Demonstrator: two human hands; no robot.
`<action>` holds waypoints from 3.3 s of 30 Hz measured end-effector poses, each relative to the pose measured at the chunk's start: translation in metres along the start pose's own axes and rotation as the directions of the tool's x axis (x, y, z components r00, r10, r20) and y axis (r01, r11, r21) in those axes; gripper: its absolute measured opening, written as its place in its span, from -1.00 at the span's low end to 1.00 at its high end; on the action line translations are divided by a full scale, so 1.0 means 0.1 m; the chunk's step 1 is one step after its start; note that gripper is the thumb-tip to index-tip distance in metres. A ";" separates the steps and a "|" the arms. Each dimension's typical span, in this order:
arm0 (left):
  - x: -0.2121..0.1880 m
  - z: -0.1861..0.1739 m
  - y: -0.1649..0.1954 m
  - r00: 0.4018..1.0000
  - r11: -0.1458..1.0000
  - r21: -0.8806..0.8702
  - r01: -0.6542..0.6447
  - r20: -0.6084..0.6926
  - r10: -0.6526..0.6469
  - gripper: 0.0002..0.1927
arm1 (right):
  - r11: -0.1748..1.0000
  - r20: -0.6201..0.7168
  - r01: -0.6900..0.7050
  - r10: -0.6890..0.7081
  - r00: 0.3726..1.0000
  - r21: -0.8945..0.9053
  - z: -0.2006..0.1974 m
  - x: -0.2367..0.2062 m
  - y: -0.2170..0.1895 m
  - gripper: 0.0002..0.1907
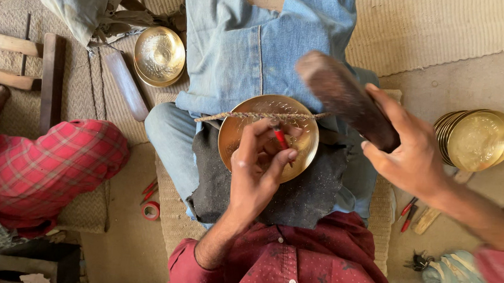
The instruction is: The person sits cross-legged on the floor with a brass bowl on their lap and hammers a red-handled punch against the bowl's surface to stamp a decorative pattern, repositioning the punch repeatedly across the bowl. Stacks of finished brass bowls sit nearby, and another person hammers a similar bowl beside them.
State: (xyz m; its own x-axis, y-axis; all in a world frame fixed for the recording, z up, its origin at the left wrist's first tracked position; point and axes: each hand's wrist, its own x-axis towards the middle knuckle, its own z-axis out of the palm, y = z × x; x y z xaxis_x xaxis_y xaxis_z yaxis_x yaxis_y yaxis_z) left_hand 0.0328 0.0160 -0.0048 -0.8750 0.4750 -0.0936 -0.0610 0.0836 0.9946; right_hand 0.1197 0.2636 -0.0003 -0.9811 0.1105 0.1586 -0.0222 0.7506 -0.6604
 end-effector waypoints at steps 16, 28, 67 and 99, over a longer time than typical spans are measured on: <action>0.14 -0.08 -0.03 0.973 0.975 0.184 -0.126 0.213 0.085 -0.55 | 0.889 -0.198 -0.115 0.222 0.955 0.442 -0.16 -0.30 0.04 -0.36; 0.14 -0.05 -0.02 0.979 0.983 0.141 -0.115 0.185 0.088 -0.54 | 0.986 0.152 -0.073 0.096 0.984 -0.149 -0.50 0.21 -0.31 -0.12; 0.10 0.00 0.00 0.979 0.964 0.204 -0.168 0.152 0.138 -0.58 | 0.978 0.311 -0.207 0.200 0.929 -0.011 -0.54 0.35 -0.17 0.15; 0.13 0.02 -0.04 0.983 0.981 0.147 -0.129 0.146 0.108 -0.56 | 0.963 0.338 -0.194 0.249 0.908 -0.188 -0.58 0.39 -0.26 0.14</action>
State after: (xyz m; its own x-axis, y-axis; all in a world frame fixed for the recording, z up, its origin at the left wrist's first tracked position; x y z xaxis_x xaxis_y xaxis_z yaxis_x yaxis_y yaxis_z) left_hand 0.0221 0.0234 -0.0099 -0.7968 0.6042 0.0086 0.1239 0.1494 0.9810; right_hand 0.0936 0.2860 0.0658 -0.9609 0.0670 -0.2688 0.2053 0.8237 -0.5285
